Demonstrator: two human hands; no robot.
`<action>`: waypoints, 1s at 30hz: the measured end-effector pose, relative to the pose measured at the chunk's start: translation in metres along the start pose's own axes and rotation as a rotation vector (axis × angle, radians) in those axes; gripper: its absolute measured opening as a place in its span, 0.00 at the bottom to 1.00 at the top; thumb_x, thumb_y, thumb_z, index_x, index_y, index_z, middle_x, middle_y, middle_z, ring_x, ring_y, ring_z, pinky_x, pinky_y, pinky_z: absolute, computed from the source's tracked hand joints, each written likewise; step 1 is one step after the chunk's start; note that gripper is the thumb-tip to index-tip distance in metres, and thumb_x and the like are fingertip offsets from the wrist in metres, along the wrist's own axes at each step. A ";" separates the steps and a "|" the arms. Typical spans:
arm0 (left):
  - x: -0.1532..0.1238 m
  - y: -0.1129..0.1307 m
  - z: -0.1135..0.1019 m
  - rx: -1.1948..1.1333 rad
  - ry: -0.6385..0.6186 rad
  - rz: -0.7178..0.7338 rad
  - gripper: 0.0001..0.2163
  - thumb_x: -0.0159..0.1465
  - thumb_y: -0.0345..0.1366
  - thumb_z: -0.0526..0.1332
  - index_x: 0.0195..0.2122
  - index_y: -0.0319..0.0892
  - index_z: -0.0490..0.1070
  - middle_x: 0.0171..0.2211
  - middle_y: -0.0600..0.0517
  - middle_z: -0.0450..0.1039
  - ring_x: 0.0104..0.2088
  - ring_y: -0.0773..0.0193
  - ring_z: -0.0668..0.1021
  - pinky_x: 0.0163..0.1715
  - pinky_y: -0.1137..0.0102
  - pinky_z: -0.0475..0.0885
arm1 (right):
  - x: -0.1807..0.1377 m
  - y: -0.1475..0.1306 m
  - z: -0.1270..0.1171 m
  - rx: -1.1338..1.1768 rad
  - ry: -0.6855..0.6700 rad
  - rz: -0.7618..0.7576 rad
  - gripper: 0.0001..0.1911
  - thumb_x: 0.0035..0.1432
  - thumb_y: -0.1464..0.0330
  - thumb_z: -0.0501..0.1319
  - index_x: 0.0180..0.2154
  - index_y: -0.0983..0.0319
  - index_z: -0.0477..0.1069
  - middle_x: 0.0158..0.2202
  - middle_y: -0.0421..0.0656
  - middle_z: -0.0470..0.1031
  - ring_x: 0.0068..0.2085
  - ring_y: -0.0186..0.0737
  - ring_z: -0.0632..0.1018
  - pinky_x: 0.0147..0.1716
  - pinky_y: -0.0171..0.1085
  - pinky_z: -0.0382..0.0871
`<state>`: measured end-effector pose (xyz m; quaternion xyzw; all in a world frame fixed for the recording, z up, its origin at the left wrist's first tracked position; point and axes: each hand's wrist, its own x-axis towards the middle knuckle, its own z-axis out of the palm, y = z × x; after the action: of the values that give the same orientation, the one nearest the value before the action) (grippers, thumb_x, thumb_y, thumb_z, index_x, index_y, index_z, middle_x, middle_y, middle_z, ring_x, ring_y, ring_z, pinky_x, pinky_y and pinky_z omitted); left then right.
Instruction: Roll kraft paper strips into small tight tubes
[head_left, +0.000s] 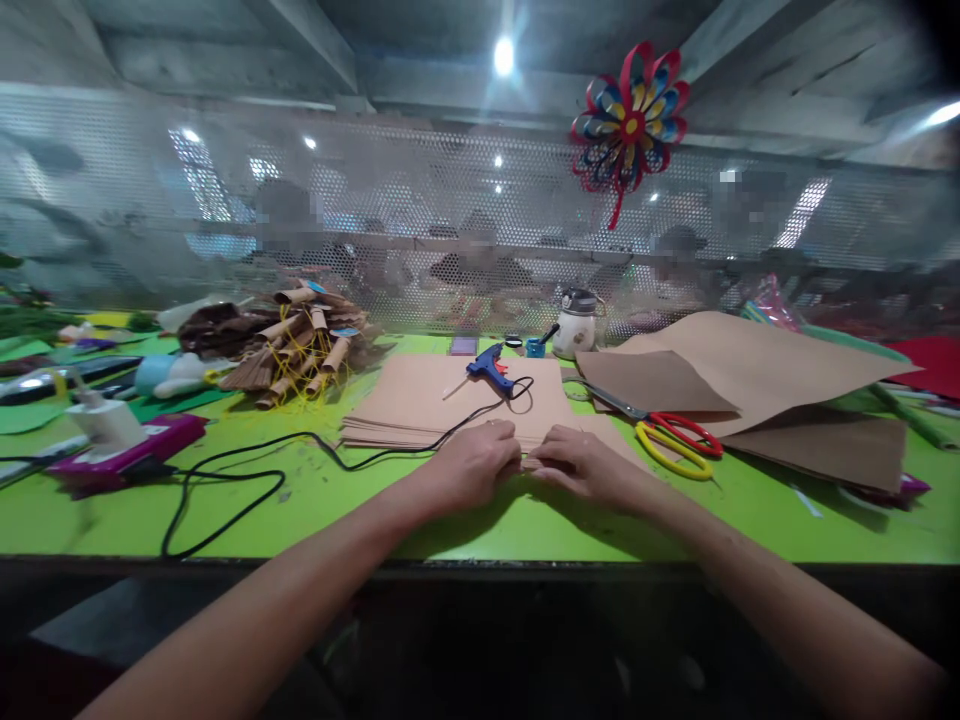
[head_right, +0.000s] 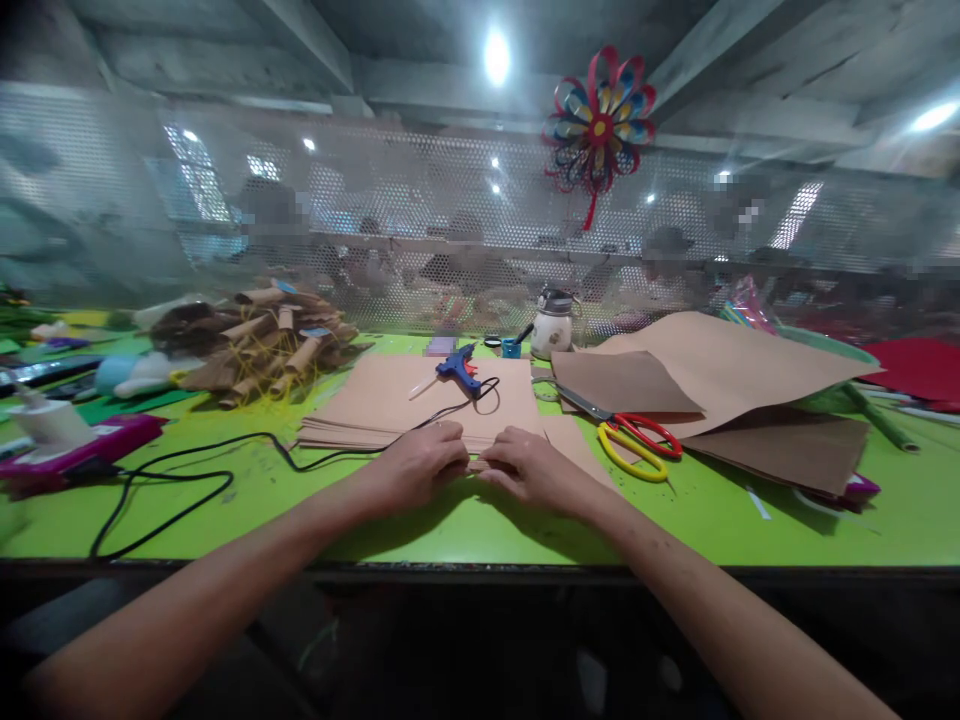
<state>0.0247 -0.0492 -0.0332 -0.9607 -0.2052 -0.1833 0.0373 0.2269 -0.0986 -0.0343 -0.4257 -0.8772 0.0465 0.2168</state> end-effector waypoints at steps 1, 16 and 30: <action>0.000 -0.001 0.000 0.001 0.005 0.001 0.12 0.64 0.35 0.49 0.26 0.38 0.67 0.28 0.51 0.62 0.29 0.67 0.65 0.28 0.73 0.59 | 0.005 0.000 -0.003 -0.033 -0.036 -0.025 0.13 0.59 0.64 0.54 0.34 0.64 0.73 0.29 0.46 0.72 0.33 0.37 0.71 0.32 0.33 0.62; -0.004 -0.029 -0.007 -0.124 -0.069 -0.178 0.08 0.59 0.32 0.54 0.29 0.38 0.73 0.27 0.49 0.70 0.27 0.66 0.69 0.29 0.72 0.58 | 0.026 0.027 0.002 0.110 -0.041 -0.014 0.16 0.58 0.63 0.52 0.30 0.66 0.73 0.24 0.42 0.72 0.25 0.32 0.68 0.25 0.30 0.57; -0.003 -0.038 -0.012 -0.465 -0.219 -0.260 0.12 0.59 0.37 0.53 0.34 0.37 0.73 0.28 0.50 0.71 0.27 0.67 0.70 0.26 0.76 0.60 | 0.022 0.030 0.006 0.378 -0.073 0.145 0.18 0.57 0.59 0.52 0.28 0.67 0.70 0.21 0.39 0.64 0.23 0.29 0.63 0.21 0.29 0.55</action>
<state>0.0025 -0.0171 -0.0231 -0.9231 -0.2819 -0.1241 -0.2304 0.2340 -0.0622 -0.0400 -0.4377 -0.8271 0.2413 0.2571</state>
